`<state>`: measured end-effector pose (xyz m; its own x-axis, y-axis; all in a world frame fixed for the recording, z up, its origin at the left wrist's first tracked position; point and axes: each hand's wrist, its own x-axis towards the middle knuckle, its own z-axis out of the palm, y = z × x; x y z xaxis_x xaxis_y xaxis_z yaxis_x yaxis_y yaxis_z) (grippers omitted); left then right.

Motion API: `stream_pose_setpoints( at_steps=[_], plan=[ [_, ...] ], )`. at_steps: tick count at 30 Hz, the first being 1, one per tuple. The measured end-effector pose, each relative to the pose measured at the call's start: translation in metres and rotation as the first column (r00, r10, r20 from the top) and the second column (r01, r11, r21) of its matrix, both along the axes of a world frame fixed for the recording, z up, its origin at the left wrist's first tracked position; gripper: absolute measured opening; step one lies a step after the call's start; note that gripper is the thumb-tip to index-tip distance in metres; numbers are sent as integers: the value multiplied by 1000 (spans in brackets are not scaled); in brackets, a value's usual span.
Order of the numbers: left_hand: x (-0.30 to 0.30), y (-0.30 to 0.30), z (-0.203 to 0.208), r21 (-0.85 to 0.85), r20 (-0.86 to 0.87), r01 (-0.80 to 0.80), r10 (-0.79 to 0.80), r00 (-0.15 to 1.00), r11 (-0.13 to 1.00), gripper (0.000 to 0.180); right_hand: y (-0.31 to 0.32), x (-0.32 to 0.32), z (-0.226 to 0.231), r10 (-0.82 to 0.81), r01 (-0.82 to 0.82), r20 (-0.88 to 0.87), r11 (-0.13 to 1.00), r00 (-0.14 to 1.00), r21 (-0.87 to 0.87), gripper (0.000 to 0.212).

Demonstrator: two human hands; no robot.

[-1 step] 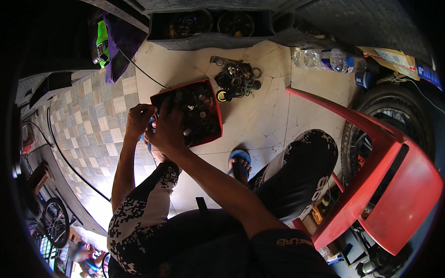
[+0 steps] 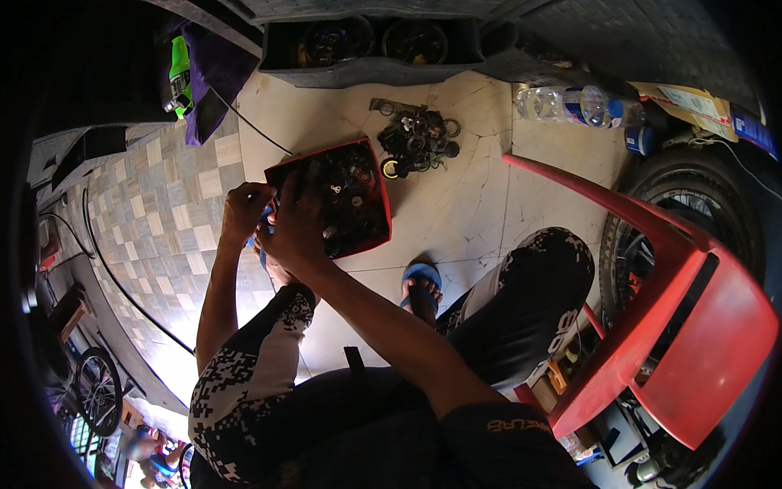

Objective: The person sits on the floor and sorts small mechanical parts from a red box, picking up and inspecting each item before placing them back or setting them aside. The person then moves to a workbench and continues sorting parts from a white basket.

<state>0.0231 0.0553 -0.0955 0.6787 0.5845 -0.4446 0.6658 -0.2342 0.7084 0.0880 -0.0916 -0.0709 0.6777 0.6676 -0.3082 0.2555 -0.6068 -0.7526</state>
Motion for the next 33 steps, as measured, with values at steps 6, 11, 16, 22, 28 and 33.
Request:
stream_pose_setpoints(
  at_steps=[6, 11, 16, 22, 28, 33],
  plan=[
    [4, 3, -5, 10, 18, -9, 9, 1000, 1000, 29, -12, 8, -5, 85, -86, -28, 995, 996, -57, 110],
    [4, 1, -5, 21, 29, -12, 11, 1000, 1000, 29, -32, 20, 1, 137, -140, 69, 990, 988, 35, 98],
    [4, -1, -3, 18, 5, -27, 27, 1000, 999, 29, -55, 23, 3, 298, -281, 179, 953, 938, -114, 85],
    [4, -1, -6, 0, 55, -23, 23, 998, 1000, 28, -79, 33, 22, 419, -378, 183, 899, 889, -222, 68],
    [3, -1, -8, -24, 54, -32, 33, 998, 999, 28, -102, 118, 44, 298, -303, -91, 817, 950, -491, 50],
    [4, 0, -3, -17, 29, -27, 28, 999, 999, 28, -109, 219, 11, -34, 191, 307, 845, 951, -499, 83]
  ],
)
